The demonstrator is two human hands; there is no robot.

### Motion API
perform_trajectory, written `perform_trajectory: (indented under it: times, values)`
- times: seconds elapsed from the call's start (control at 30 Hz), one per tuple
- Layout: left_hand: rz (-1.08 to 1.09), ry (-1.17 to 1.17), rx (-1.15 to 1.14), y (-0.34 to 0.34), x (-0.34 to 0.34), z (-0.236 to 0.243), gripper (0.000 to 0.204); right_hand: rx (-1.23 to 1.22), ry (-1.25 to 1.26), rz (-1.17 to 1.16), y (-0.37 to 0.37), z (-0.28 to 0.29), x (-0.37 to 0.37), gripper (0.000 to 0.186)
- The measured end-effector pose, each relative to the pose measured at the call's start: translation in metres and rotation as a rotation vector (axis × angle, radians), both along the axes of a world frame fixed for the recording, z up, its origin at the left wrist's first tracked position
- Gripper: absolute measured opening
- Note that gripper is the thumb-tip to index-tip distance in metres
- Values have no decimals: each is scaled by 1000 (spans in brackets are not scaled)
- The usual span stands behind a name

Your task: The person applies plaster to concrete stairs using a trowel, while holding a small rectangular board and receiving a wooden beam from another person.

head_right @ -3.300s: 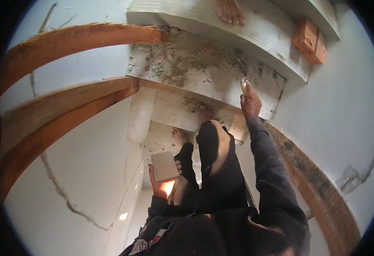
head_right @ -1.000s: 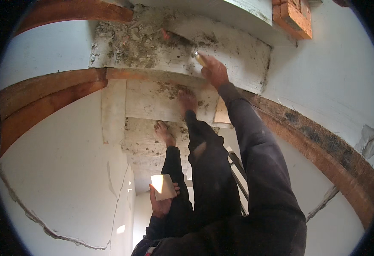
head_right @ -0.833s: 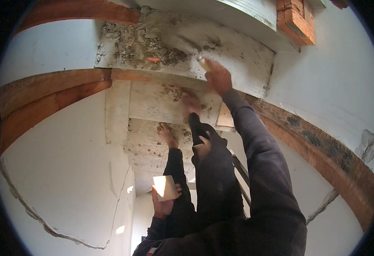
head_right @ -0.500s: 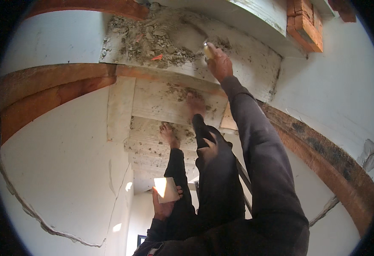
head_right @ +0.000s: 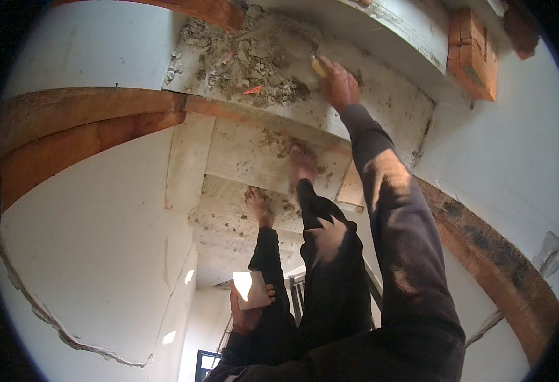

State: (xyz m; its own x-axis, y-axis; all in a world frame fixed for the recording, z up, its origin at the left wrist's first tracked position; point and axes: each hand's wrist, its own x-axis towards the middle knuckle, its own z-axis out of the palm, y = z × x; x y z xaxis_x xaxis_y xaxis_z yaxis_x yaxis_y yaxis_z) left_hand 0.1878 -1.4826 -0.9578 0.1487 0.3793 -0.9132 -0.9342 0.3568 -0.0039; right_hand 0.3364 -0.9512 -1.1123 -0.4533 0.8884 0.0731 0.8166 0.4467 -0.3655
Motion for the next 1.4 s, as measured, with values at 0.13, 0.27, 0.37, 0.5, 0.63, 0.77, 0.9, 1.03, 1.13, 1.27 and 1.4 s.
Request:
perform_trajectory:
  times: [0.13,0.27,0.37,0.5,0.63,0.77,0.9,1.03,1.13,1.27,1.4]
  values:
    - [10,-9,-29,-1,4,-1,86,-74,53,37,-12,15,-5,56]
    - [5,-16,-41,4,6,0,89,-7,8,-23,6,29,-26,54]
    - [10,-25,-42,9,6,4,89,-4,-64,-7,26,27,-41,54]
    - [55,-56,-29,9,6,5,86,-68,-188,47,33,35,-44,56]
    - [89,-61,-28,7,7,1,88,-145,-194,116,39,52,-14,60]
    - [75,-48,-20,8,8,0,88,-119,-113,68,36,54,-4,59]
    - [97,-70,-22,8,8,-1,86,-75,-130,-13,38,37,-26,55]
    - [86,-60,-13,13,5,2,85,-118,-178,-27,24,29,-42,54]
    - [84,-44,-7,10,6,1,85,-129,-184,21,12,26,-30,58]
    - [110,-60,3,9,7,0,85,-114,-135,92,1,22,4,64]
    - [107,26,-26,4,5,-3,85,-180,-124,131,-17,29,12,66]
